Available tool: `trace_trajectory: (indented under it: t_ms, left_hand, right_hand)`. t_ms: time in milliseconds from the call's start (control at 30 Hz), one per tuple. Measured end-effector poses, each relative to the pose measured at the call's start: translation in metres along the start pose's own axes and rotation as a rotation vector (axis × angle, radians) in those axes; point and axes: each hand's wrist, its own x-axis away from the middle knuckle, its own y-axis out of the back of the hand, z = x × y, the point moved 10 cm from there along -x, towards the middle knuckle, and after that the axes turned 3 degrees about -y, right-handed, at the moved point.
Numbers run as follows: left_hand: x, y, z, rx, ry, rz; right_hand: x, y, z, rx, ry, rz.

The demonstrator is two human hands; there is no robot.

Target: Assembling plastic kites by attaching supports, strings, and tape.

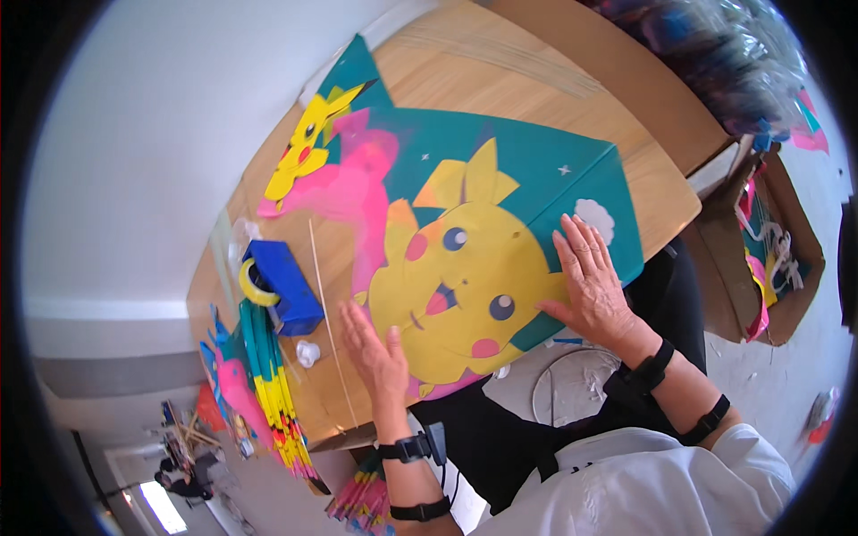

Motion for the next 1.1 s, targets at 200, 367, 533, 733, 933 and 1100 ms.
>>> trace_trajectory:
  t_ms: [200,367,533,733,933,1100]
  left_hand:
    - [-0.044,-0.061,-0.228,0.264,-0.659,0.327]
    - [-0.084,-0.113,-0.242,0.055,-0.795,0.326]
    - [-0.140,-0.108,-0.254,0.161,-0.781,0.354]
    - [-0.101,-0.137,-0.353,0.153,-1.123,0.515]
    - [-0.156,-0.145,-0.354,0.133,-0.990,0.348]
    - [-0.139,-0.100,-0.323,0.222,-0.830,0.253]
  right_hand:
    - [-0.007,0.018,-0.035,0.180,-0.127,-0.069]
    - [-0.003,0.011,-0.044,0.217,-0.111,-0.008]
    - [-0.002,0.018,-0.050,0.129,-0.125,-0.006]
    - [-0.001,0.010,-0.055,0.175,-0.107,0.040]
    - [-0.003,0.017,-0.056,0.163,-0.139,0.040]
    - [-0.001,0.017,-0.058,0.164,-0.155,0.032]
